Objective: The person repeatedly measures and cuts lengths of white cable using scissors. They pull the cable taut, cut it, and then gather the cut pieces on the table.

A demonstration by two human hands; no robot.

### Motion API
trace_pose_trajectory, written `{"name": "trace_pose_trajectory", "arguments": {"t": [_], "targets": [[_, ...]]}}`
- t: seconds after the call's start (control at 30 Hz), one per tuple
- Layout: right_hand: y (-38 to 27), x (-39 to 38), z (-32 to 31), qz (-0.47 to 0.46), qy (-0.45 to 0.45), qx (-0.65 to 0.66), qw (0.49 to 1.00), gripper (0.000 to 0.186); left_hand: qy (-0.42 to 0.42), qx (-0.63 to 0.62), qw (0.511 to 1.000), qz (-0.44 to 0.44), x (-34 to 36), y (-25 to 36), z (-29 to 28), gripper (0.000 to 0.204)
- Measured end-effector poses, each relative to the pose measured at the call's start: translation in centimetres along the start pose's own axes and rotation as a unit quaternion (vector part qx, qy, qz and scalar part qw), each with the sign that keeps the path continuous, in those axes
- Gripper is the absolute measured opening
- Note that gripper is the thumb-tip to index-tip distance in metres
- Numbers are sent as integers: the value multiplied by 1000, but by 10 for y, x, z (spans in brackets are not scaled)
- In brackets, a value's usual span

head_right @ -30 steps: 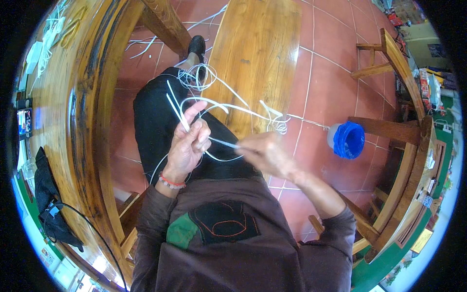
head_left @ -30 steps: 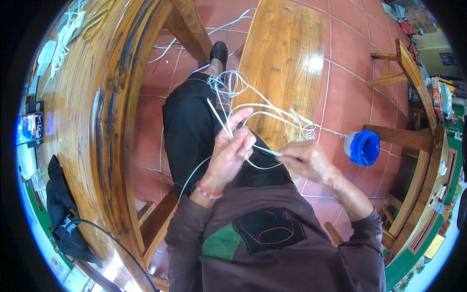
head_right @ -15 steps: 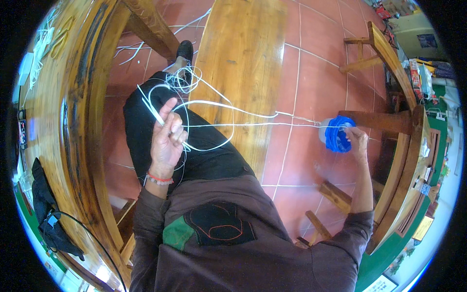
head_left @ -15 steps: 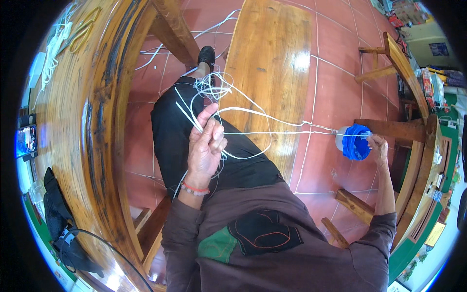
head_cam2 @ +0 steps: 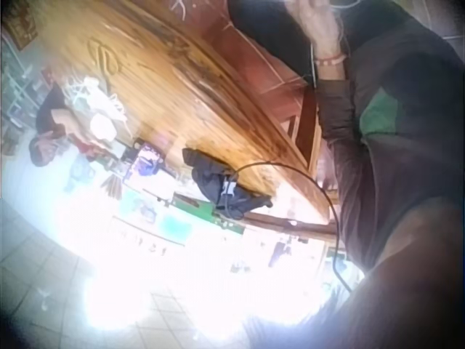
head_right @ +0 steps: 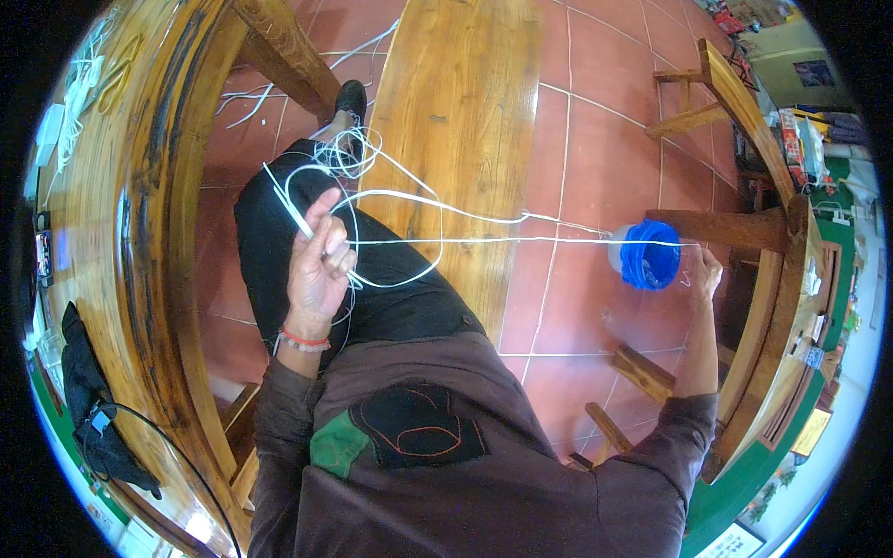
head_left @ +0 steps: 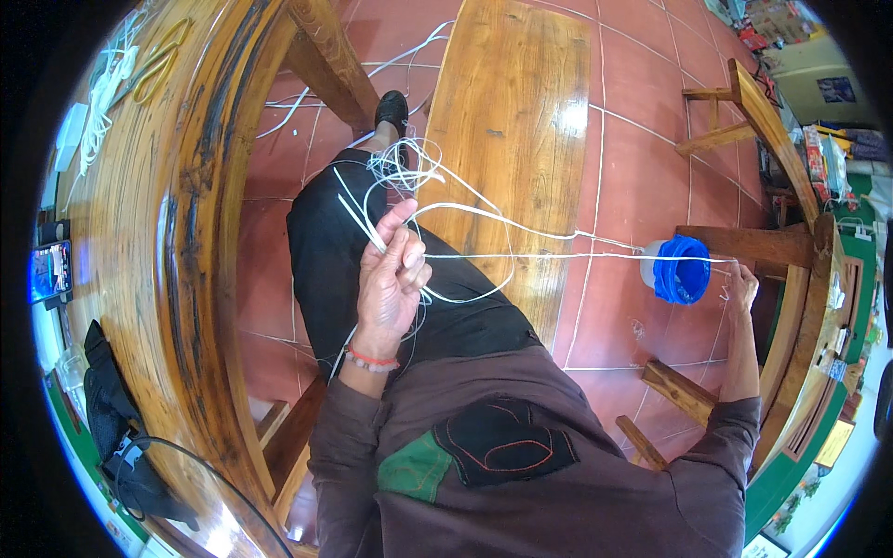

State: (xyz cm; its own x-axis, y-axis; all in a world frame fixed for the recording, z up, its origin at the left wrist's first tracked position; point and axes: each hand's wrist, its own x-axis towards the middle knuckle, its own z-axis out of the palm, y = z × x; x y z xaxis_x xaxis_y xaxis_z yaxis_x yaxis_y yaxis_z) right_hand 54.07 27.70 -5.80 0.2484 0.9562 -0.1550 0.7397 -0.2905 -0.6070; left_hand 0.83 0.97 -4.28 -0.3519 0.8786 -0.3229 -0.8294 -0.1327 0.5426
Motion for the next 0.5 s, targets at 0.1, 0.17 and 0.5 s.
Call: {"name": "trace_pose_trajectory", "arguments": {"t": [0.1, 0.17, 0.5], "targets": [[7, 5, -1, 25, -17, 6, 1000, 28, -15, 12, 1000, -2, -2, 3, 5, 38], [14, 9, -1, 37, -75, -52, 995, 24, -19, 9, 1000, -3, -3, 4, 7, 42], [-118, -121, 129, -415, -342, -280, 795, 25, -130, -25, 990, -54, -8, 5, 14, 54]]}}
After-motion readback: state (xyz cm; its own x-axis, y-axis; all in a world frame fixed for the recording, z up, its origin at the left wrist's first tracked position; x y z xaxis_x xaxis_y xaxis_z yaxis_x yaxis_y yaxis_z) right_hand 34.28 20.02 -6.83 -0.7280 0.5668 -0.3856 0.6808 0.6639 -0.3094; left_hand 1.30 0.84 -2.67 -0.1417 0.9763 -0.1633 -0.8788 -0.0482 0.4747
